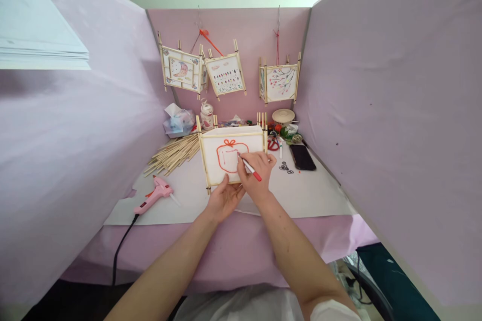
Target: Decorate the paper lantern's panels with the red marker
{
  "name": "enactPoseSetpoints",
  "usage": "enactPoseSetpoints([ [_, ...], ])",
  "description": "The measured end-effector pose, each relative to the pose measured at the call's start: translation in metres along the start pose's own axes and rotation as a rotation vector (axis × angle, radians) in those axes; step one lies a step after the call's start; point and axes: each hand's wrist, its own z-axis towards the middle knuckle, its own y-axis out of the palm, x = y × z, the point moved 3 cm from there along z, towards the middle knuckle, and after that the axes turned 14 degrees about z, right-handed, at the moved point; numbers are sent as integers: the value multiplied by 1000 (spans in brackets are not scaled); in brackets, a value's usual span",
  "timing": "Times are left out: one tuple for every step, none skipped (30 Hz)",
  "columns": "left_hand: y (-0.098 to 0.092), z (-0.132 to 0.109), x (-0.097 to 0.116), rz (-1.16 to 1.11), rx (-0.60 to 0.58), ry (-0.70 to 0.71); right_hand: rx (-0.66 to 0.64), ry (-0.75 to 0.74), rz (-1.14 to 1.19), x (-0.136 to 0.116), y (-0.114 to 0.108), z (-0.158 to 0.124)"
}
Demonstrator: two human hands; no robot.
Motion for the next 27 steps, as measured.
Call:
enactPoseSetpoints([
  [0, 0, 0, 1, -1, 1, -1, -1, 0, 0, 0, 0],
  [1, 0, 0, 3, 2, 0, -1, -2, -2, 0, 0, 0],
  [1, 0, 0, 4, 8, -1, -3, -2, -6, 0, 0, 0],
  [1, 0, 0, 6, 15, -3, -3, -4, -10, 0, 0, 0],
  [1, 0, 1, 7, 25, -6, -2, -4, -12, 0, 1, -1],
  [1, 0, 1, 8, 37, -8, 2, -3, -15, 0, 1, -1],
  [0, 0, 1, 8, 50, -11, 5, 1, -17, 0, 2, -1],
  [0, 0, 1, 7, 60, -14, 7, 7, -20, 0, 3, -2],
  [0, 0, 1, 6, 69, -17, 7, 14, -21, 0, 3, -2],
  [0, 0, 1, 4, 73, -21, 6, 19, -22, 0, 4, -2],
  [0, 0, 1, 1, 74, -23, 3, 21, -23, 1, 4, -2],
  [1, 0, 1, -2, 73, -25, 2, 20, -23, 0, 3, -2],
  [1, 0, 1, -5, 73, -26, 2, 17, -21, 0, 3, -2],
  [1, 0, 1, -7, 73, -25, 1, 13, -19, 0, 2, -1],
  [1, 0, 1, -7, 70, -24, 0, 9, -16, 0, 2, -1],
  [1, 0, 1, -6, 66, -22, -5, 6, -14, 0, 1, 0],
  [2, 0, 1, -3, 60, -21, -11, 3, -12, 0, 1, 0],
  [2, 0, 1, -1, 57, -21, -16, 2, -11, 0, 0, 0],
  [2, 0, 1, 1, 57, -20, -17, 1, -12, -1, 1, 0],
  [2, 0, 1, 1, 61, -22, -14, 0, -14, 0, 1, 0],
  [2, 0, 1, 1, 66, -23, -9, 0, -17, 0, 1, 0],
  [2, 0, 1, 1, 73, -25, -4, 0, -19, 0, 2, -1],
  [1, 0, 1, 2, 78, -28, -2, 2, -20, 0, 2, -1],
  [1, 0, 1, 5, 82, -29, -1, 5, -21, 0, 2, -1],
  [1, 0, 1, 9, 81, -30, -1, 8, -21, 0, 2, -1],
  [1, 0, 1, 13, 77, -28, 1, 9, -20, 0, 2, -1],
  [0, 0, 1, 17, 70, -25, 5, 4, -18, -1, 1, -1],
])
